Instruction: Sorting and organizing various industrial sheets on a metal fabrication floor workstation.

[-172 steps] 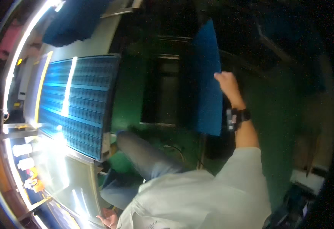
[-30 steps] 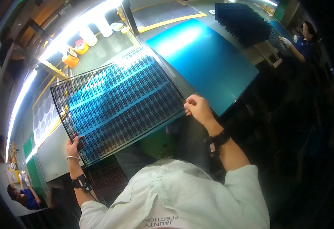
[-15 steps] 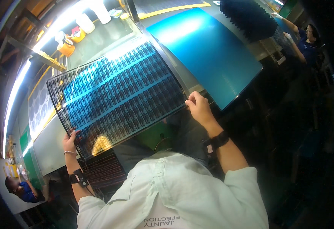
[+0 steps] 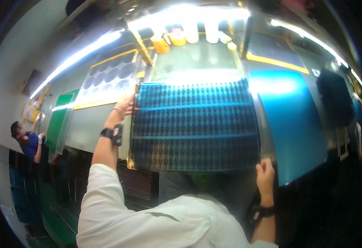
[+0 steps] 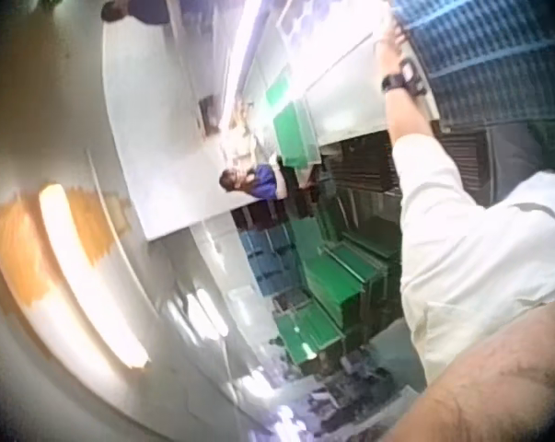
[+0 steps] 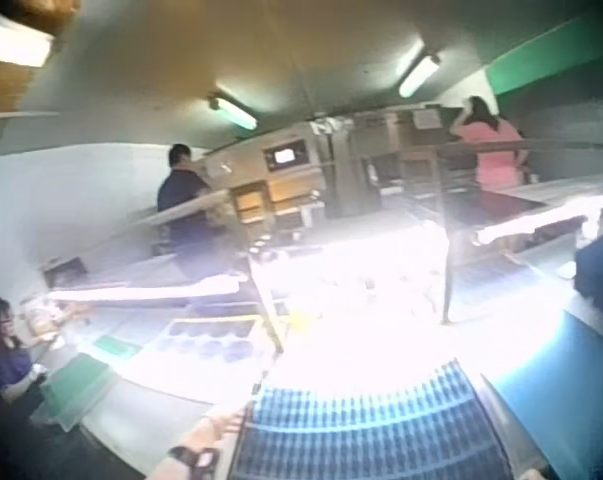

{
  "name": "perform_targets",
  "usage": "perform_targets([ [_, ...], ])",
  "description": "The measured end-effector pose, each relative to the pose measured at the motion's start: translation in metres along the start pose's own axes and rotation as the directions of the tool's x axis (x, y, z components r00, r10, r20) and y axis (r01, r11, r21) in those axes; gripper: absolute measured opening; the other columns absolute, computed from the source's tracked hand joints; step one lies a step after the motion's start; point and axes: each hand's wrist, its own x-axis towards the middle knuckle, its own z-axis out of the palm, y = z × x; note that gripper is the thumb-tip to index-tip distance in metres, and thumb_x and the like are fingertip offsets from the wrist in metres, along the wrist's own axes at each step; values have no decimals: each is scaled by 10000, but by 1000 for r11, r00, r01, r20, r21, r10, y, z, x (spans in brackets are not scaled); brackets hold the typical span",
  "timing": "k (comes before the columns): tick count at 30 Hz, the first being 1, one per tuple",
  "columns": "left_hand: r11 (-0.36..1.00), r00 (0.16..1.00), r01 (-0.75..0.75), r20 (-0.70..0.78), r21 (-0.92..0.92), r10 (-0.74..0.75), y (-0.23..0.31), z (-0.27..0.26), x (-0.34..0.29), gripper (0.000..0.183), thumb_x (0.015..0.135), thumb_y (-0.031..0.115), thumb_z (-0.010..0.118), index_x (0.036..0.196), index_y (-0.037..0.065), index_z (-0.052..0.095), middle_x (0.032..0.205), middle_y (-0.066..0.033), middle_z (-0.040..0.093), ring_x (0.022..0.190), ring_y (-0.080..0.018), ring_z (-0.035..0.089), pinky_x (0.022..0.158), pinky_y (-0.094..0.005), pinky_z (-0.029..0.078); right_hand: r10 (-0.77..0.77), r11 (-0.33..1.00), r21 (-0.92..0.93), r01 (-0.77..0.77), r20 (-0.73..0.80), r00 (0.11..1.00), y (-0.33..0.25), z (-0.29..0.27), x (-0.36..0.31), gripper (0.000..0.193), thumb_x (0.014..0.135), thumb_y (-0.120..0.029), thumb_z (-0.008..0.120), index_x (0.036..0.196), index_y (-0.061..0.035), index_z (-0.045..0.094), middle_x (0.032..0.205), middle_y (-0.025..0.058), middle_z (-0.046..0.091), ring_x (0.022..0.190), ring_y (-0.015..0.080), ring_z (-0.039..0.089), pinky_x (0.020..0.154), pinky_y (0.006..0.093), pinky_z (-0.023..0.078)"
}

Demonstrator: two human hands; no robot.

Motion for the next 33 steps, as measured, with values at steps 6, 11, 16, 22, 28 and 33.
perform_targets([
  [6,580,857,-175,-167,795,487,12,39,47,547,769,235,648,1274,144,457,1152,-180,568,1045,-329,554,922,-380,418,76,996,50,-76,10,997,-17,1,-6,132,792,15,530,765,-30,410,640,57,445,564,136,466,524,280,395],
  [11,498,873,-127,-141,858,466,13,46,57,431,848,204,531,1260,319,473,1128,-142,589,1028,-316,570,881,-406,447,142,981,130,-145,33,989,-21,1,-3,147,796,45,510,774,-51,401,661,15,414,558,88,442,501,223,387],
  [16,251,869,-63,-71,966,491,12,48,58,360,909,214,399,1219,357,513,1017,-124,626,931,-303,615,781,-404,499,158,979,123,-162,36,987,-20,3,2,145,805,28,508,778,-61,397,659,-6,399,554,66,432,503,201,390],
  [22,27,806,-28,7,999,592,12,58,51,360,904,174,389,1214,280,536,883,-137,626,830,-295,640,680,-396,522,161,979,120,-167,53,985,-14,0,1,132,816,12,510,789,-62,404,657,-6,419,543,62,437,503,192,396],
  [28,35,806,-66,33,997,591,6,49,53,378,899,150,388,1241,253,513,862,-128,629,819,-286,642,671,-386,518,174,967,179,-180,52,983,-15,6,1,138,792,53,510,774,-38,408,665,23,430,562,100,459,517,228,397],
  [33,36,798,-52,20,998,602,14,59,51,363,892,152,394,1210,249,539,851,-121,625,800,-287,639,671,-381,518,155,978,131,-160,47,987,-12,0,-1,136,814,11,516,780,-60,405,658,-4,422,551,62,442,501,194,400],
])
